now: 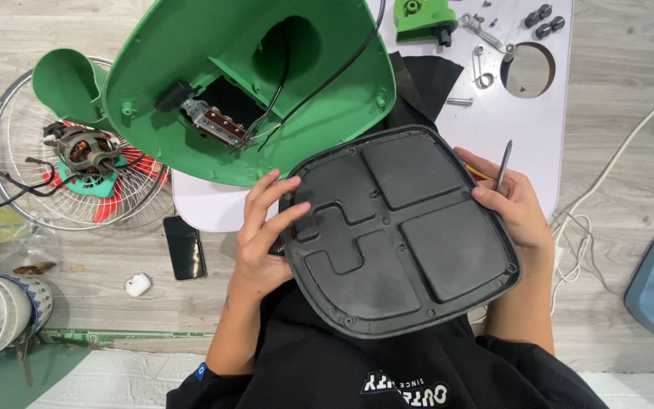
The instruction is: The person uses a screwdriver to remove screws from the back of a green appliance, likely a fan. They then separate the back cover from the main body, revealing the internal components, and wipe the cover with a black cloth.
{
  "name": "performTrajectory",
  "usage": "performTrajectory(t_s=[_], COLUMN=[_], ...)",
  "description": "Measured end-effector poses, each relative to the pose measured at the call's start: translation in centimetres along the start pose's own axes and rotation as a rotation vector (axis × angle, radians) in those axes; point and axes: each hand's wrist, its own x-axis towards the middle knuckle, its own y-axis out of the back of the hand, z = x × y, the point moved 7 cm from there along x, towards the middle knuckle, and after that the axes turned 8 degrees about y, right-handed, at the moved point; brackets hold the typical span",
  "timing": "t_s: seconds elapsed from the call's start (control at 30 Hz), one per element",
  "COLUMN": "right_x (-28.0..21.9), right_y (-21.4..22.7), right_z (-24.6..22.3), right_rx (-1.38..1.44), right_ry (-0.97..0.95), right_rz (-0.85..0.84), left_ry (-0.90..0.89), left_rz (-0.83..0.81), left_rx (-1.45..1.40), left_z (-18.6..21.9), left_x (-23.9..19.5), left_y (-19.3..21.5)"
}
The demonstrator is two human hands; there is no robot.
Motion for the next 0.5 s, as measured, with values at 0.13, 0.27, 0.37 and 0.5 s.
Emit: performTrajectory(t_s=[0.13,0.27,0.37,0.5], right_x=[-0.1,-0.3,-0.3,-0.5], right_y=[-1.7,-1.4,-1.0,-1.3], right_z=[-1.3,-0.3,0.7,1.1], right_rx=[0.009,0.019,0.021,0.003], right_ry=[-0.005,-0.008,-0.020,-0.026], right_rz=[0.027,0.037,0.032,0.037], left_ry=[0.088,0.255,0.307,0.313], left_rz=[-0.123,-0.254,-0.276,-0.194], left_rx=[0.018,0.068,0.162,0.249], left_z=[-0.9,-1.8,-2.8,-2.5], left_x=[-0.1,-0.1,0.0,1.0], left_y=[-0.3,-0.4,0.2,2.4])
